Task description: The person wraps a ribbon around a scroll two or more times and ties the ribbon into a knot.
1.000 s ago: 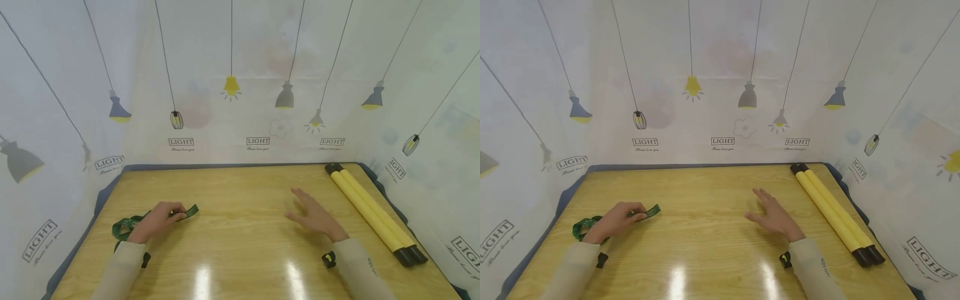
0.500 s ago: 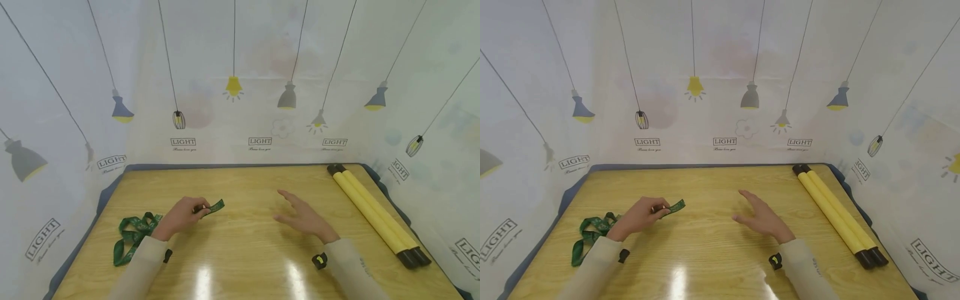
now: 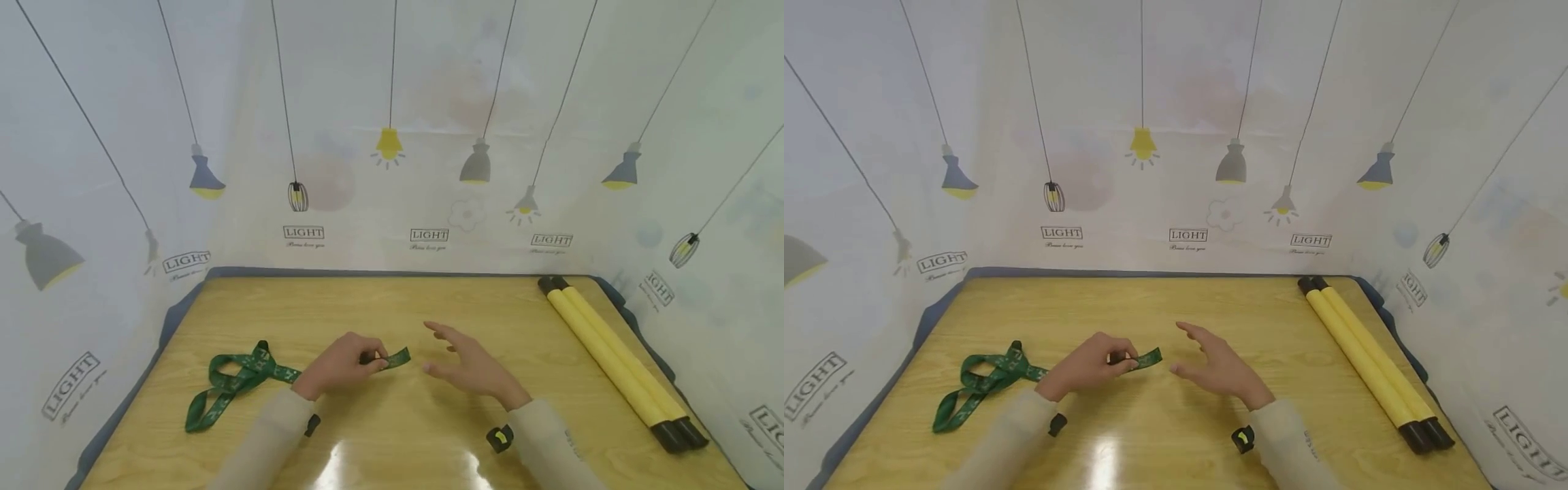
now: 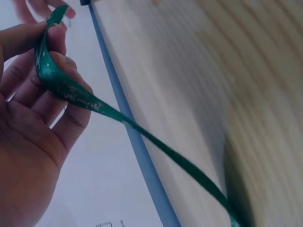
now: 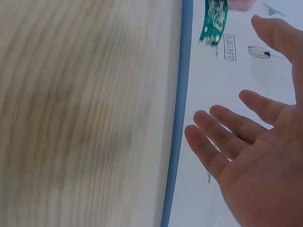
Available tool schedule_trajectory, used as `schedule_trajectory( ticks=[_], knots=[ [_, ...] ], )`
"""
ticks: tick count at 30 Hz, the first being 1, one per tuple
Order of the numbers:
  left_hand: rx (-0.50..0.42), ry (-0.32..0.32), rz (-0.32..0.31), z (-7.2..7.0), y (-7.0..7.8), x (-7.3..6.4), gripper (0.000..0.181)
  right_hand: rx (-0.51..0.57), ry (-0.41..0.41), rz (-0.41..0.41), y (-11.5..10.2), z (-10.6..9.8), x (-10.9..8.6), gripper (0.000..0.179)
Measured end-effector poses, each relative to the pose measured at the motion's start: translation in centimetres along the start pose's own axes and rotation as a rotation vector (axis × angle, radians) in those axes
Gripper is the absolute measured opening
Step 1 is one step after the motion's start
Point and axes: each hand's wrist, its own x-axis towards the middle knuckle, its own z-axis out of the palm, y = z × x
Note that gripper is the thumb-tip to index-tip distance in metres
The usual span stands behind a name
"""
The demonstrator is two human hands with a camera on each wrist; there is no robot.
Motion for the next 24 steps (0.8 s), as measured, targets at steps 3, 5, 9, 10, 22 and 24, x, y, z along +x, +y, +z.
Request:
schedule_trajectory(
  ticks=[3, 5, 9, 10, 22, 24],
  knots=[
    [-0.007, -0.019, 0.046, 0.7, 0.6, 0.3, 0.007, 0.017, -0.037, -0.034, -0.6, 0.7, 0.2, 0.073],
    [-0.012, -0.033, 0.069, 1.1, 1.0, 0.6, 0.007, 0.015, -0.061, -0.057, -1.0, 1.0, 0.3, 0.071],
    [-0.035, -0.066, 0.093, 1.7, 1.6, 1.1, 0.009, 0.009, -0.095, -0.078, -1.4, 1.2, 0.4, 0.064],
    [-0.041, -0.071, 0.097, 1.9, 1.7, 1.2, 0.009, 0.003, -0.103, -0.082, -1.4, 1.2, 0.4, 0.061],
    [-0.127, -0.099, 0.054, 2.3, 2.0, 1.1, 0.010, 0.034, -0.176, -0.127, -1.2, 1.5, 0.3, 0.023],
    [-0.139, -0.104, 0.040, 2.2, 1.9, 1.0, 0.010, 0.043, -0.173, -0.122, -1.1, 1.5, 0.3, 0.025]
  ],
)
